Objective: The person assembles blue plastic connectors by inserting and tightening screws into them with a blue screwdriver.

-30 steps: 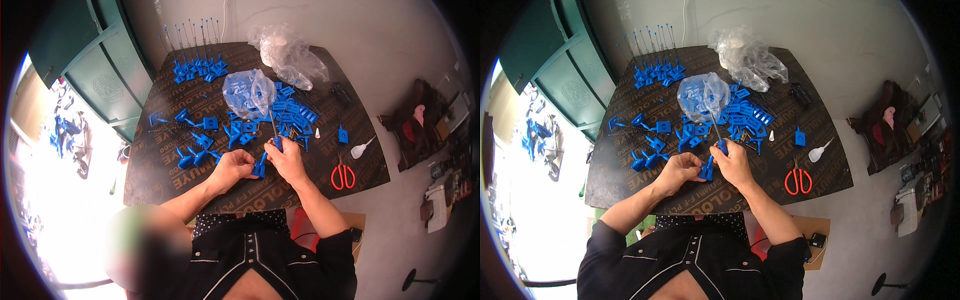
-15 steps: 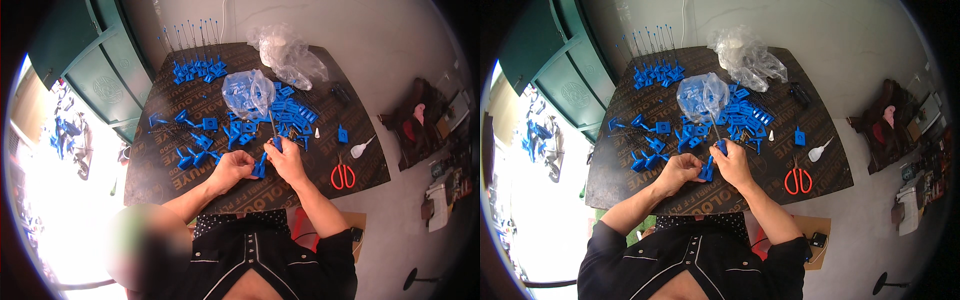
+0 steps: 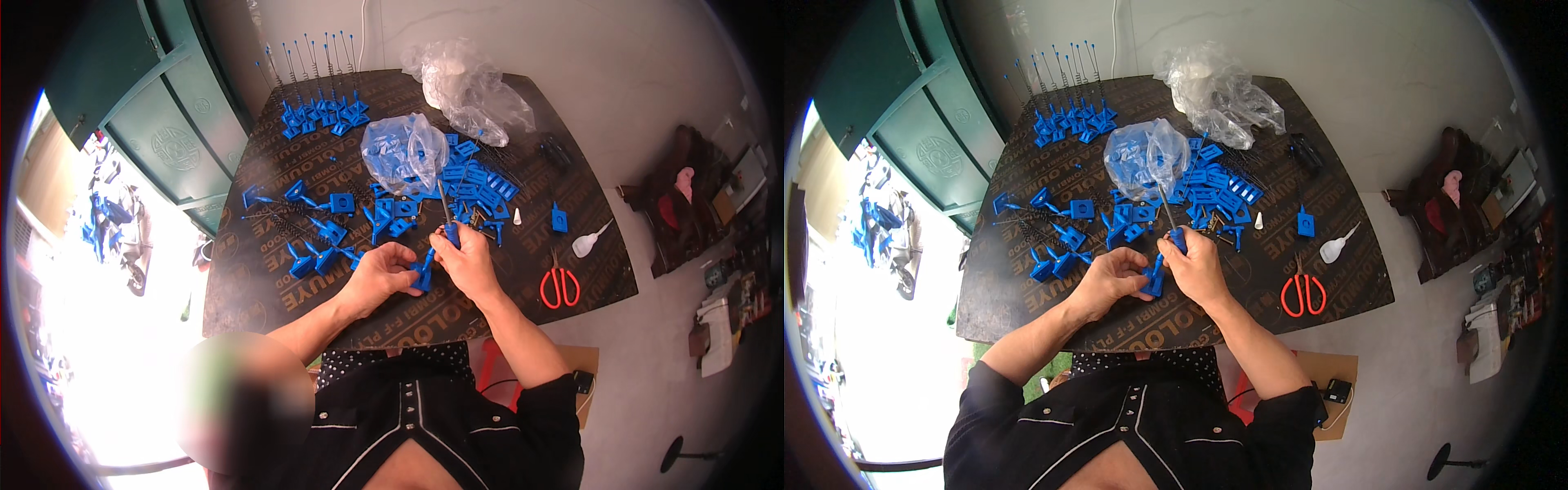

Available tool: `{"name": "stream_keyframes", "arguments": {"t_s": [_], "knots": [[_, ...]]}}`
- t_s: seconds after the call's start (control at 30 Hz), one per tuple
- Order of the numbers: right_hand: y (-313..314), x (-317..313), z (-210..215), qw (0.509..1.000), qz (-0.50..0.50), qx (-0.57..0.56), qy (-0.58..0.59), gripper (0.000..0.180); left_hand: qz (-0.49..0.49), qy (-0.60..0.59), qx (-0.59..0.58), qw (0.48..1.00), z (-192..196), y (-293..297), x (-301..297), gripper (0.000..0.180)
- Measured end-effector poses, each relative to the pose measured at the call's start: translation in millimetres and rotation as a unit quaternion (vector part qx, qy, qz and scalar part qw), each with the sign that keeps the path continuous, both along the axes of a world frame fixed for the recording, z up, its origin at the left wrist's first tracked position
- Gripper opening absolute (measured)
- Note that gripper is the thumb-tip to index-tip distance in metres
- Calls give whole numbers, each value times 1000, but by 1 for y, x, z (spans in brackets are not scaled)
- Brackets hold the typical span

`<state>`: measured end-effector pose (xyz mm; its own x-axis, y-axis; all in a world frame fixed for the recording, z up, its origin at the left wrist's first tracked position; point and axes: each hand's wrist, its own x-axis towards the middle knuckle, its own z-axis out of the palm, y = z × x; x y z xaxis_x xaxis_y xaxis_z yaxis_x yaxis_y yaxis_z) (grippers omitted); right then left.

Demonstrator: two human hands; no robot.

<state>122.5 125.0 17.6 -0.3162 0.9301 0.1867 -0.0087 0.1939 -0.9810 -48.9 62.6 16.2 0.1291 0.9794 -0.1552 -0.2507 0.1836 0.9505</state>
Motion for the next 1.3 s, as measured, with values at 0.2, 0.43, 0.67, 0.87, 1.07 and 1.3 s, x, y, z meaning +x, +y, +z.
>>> {"name": "stream_keyframes", "arguments": {"t_s": [0.2, 0.43, 0.67, 0.87, 1.07, 1.3], "knots": [[0, 0, -1, 1000, 1, -9, 1, 16, -21, 15, 3, 1000, 0, 0, -2, 25], [-3, 1, 5, 996, 40, -62, 51, 12, 5, 44, 28, 999, -5, -1, -3, 29], [0, 1, 4, 996, 57, -44, 53, 9, 10, 69, 24, 997, -2, -2, -3, 32], [1, 2, 5, 997, 60, -51, 28, 11, 12, 87, 27, 996, 0, -3, -3, 33], [2, 3, 1, 997, 63, -41, -5, 15, 9, 122, 20, 992, 7, -5, -3, 33], [1, 2, 1, 998, 40, -38, -17, 15, 14, 104, 36, 994, 3, -5, 0, 29]]}}
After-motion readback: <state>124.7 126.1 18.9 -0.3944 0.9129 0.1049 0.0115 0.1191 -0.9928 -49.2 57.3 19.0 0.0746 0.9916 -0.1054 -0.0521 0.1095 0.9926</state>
